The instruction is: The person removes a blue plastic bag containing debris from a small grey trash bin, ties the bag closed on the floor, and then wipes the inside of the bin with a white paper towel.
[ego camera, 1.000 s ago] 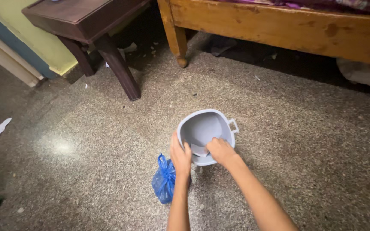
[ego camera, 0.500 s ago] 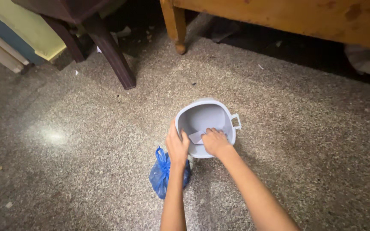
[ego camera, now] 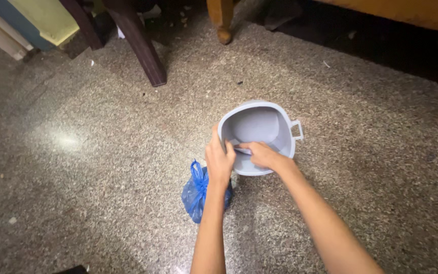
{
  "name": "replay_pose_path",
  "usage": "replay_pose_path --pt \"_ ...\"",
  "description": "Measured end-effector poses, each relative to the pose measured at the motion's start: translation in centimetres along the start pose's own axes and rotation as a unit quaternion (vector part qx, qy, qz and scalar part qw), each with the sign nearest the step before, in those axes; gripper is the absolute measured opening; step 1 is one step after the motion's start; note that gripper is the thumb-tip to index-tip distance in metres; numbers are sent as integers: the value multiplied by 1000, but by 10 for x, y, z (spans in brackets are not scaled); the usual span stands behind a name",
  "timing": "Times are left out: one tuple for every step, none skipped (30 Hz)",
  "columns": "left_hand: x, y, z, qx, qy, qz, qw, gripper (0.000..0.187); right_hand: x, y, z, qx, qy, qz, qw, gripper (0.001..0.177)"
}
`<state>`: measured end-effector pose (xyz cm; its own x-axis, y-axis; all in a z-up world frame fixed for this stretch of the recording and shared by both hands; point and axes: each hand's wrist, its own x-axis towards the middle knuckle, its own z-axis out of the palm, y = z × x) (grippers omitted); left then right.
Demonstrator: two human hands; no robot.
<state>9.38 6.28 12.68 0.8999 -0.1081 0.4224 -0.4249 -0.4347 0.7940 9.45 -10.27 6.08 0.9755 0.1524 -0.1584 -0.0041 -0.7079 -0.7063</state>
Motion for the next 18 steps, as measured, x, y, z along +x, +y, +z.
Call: replay_pose_path --pt "3 -3 0 10 -11 -4 1000 50 -3 -5 -1 -33 -12 27 999 68" --pt "7 -5 0 20 -22 -7 1000 51 -9 -7 -3 -65 -23 53 996 70" --pt "9 -8 0 29 -33 -11 999 51 -12 -10 -4 -98 -34 79 991 71" --pt "10 -11 -1 20 -21 0 1000 50 -10 -14 -6 -155 -45 105 981 62" --pt "10 -13 -2 10 -11 12 1000 49 -8 -15 -9 -211 -54 131 967 52" --pt "9 -15 -3 -1 -1 24 1000 48 -8 -16 -10 -267 -63 157 949 43" --pt "10 -15 -3 3 -2 19 1000 47 -6 -17 -10 -303 -57 162 937 38" --pt "10 -14 -3 7 -2 14 1000 46 -5 -17 -9 -339 -52 167 925 32" --pt "10 -13 -3 10 -3 9 1000 45 -4 -15 -7 -373 -46 172 910 28" --pt "10 -13 -3 12 -10 6 1000 45 -4 -13 -3 -357 -34 171 918 26" --pt "10 -12 -4 14 -18 4 1000 46 -4 -11 2 -340 -22 171 924 25" --pt "9 -12 -5 15 -25 2 1000 46 -4 -7 5 -324 -9 171 931 24" --pt "9 -11 -5 14 -23 6 1000 46 -3 -3 6 -309 -9 162 937 25" --pt "8 -10 -5 12 -21 11 1000 46 -2 1 6 -294 -8 154 943 27" --pt "8 -9 -5 10 -18 16 1000 47 -2 4 6 -279 -7 145 949 29" --pt "8 -8 -6 10 -17 18 1000 47 -1 7 5 -229 -17 134 964 36" --pt "7 -7 -6 10 -14 20 1000 48 1 9 3 -179 -28 122 976 45" --pt "6 -7 -6 10 -12 22 1000 49 1 10 1 -129 -39 110 985 54"
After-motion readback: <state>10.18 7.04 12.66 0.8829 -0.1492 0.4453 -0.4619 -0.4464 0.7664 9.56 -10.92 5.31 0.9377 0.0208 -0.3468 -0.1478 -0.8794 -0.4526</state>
